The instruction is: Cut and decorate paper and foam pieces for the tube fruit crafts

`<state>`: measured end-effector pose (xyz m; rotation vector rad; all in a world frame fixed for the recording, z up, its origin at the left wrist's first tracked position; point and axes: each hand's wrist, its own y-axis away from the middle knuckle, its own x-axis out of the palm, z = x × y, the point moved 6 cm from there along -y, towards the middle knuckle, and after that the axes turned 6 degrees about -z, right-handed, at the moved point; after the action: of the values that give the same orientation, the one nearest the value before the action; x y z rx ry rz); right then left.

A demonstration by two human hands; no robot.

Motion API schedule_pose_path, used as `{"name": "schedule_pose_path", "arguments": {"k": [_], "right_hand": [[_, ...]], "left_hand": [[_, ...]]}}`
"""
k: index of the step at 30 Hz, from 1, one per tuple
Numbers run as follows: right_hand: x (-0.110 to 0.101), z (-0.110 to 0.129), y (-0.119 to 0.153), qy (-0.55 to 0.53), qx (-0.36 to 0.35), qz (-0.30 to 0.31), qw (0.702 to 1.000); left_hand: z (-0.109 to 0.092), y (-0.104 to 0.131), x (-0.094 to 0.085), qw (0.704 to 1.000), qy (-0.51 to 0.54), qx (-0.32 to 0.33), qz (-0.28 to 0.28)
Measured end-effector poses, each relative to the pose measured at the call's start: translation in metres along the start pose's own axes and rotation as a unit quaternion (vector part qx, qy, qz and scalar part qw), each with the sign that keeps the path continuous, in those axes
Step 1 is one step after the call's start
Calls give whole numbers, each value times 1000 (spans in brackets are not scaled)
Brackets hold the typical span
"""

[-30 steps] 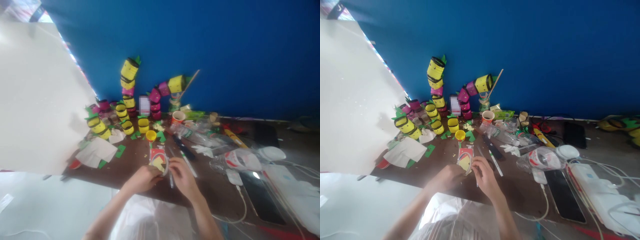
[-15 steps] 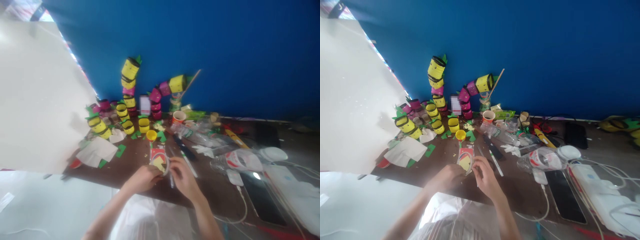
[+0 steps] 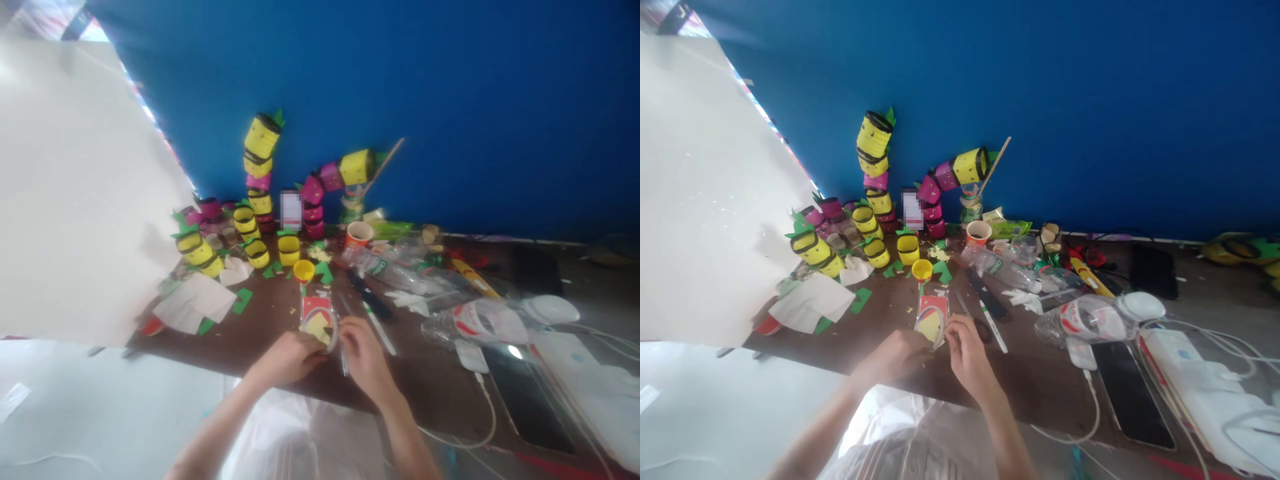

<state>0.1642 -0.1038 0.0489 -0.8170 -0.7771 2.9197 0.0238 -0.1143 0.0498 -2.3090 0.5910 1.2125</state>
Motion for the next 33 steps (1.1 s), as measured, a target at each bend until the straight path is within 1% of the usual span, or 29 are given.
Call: {"name": "schedule_pose_path", "arguments": {"k": [5,8,10,14,17,19,21,25,27,28,30,31,33], "right_hand": [[4,0,2,-16,47,-75,996],[7,-1,3,-21,76,-113,990],[9,-1,4,-25,84,-134,987],[11,-2,3,-35,103,-160,981],[8,-8,1,-54,156,-178,970],[4,-16,-1,-81,198,-183,960],[-1,-25,-1,-108,227,-182,951],[-7,-48,5,-143,263,-181,937],[-6,-58,11,-152,278,-173,932],[-4,-61,13,-154,283,-166,932],[0,-65,16,-157,287,-151,933],[2,-66,18,-158,288,-145,933],[5,-66,19,-157,290,-133,935]], "left_hand": [[4,1,8,999,21,-35,-11],[5,1,11,998,30,-48,-23],[6,0,11,998,34,-50,-28],[4,-1,10,997,39,-55,-41],[0,0,11,997,59,-42,-31],[1,3,11,997,64,-40,-22],[12,7,8,996,45,-70,-31],[52,16,-5,981,-61,-167,-79],[68,17,-8,975,-104,-182,-74],[73,15,-9,973,-125,-181,-74],[77,10,-12,968,-154,-174,-95],[76,5,-13,967,-154,-169,-113],[74,-6,-13,970,-118,-160,-144]]}}
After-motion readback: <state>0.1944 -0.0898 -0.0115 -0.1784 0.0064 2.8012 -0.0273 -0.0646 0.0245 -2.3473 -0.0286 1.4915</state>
